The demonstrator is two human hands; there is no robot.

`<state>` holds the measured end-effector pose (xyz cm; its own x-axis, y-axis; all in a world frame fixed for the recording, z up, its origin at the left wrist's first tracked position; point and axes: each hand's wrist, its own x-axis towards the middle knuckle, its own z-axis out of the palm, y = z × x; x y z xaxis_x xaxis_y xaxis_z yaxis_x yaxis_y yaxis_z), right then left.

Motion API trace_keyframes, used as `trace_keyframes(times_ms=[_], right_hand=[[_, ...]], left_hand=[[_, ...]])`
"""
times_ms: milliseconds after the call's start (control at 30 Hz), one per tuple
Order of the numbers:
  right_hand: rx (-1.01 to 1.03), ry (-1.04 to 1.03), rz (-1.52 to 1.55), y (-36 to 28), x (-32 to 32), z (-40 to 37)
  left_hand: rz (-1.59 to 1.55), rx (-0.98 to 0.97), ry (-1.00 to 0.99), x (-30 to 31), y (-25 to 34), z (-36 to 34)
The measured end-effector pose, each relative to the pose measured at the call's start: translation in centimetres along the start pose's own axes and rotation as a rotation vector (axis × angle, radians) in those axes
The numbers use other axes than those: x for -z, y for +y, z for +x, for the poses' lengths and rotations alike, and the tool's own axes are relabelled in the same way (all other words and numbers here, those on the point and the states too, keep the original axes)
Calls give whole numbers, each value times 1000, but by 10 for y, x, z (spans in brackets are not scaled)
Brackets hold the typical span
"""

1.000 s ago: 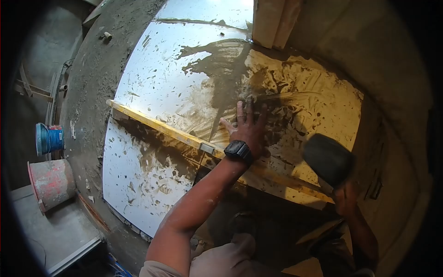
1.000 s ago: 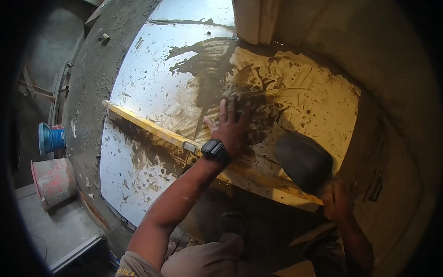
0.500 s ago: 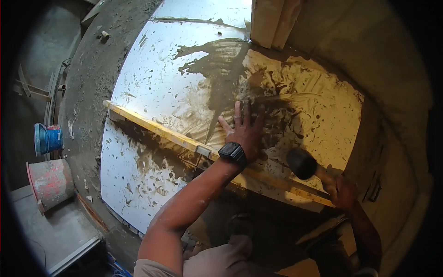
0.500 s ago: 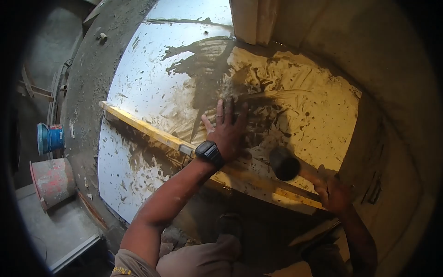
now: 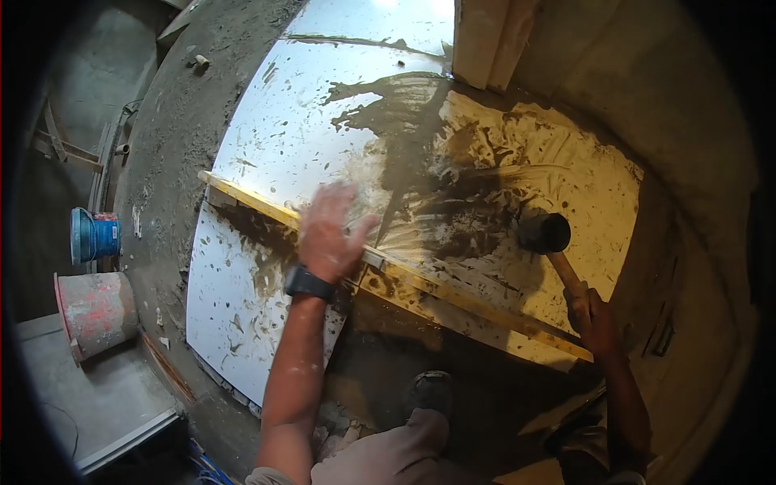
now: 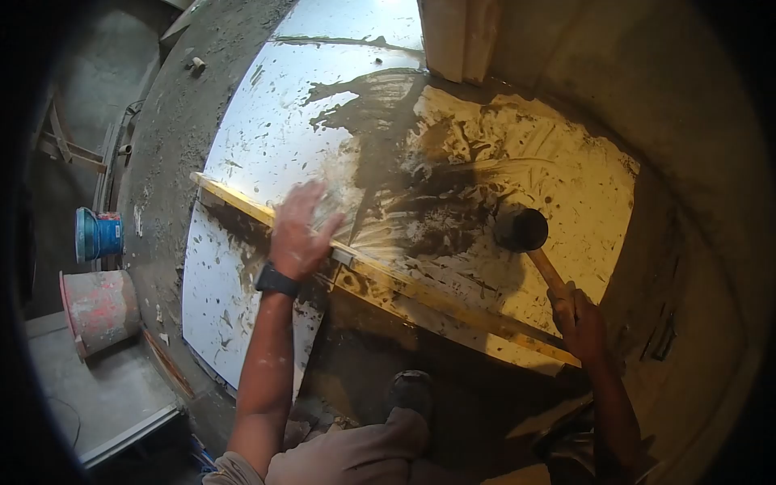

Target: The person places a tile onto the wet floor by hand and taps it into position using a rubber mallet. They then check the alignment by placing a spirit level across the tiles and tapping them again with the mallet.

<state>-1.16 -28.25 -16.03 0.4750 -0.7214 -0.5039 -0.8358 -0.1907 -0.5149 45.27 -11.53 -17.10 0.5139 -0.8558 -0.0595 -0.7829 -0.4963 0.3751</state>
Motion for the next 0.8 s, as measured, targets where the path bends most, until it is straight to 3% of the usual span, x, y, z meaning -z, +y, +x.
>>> trace_keyframes(times_ms=[100, 233, 500, 567, 633, 700, 800], right_hand=[[115, 91, -34, 24, -18, 5], [72, 23, -102, 7, -12, 4], [221, 201, -161, 29, -27, 7], [225, 202, -191, 27, -28, 7], [239, 242, -169, 22, -29, 6], [202, 204, -138, 24, -28, 6], [197, 183, -110, 12, -24, 3]], left_hand=[[190, 174, -18, 9, -35, -9], [252, 117, -19, -3, -43, -19], [77, 196, 45, -6, -37, -20], [-34, 47, 124, -11, -47, -23], [-127, 76, 136, 0, -47, -29], [-215, -85, 97, 4, -50, -36], [-166, -70, 37, -2, -48, -42]])
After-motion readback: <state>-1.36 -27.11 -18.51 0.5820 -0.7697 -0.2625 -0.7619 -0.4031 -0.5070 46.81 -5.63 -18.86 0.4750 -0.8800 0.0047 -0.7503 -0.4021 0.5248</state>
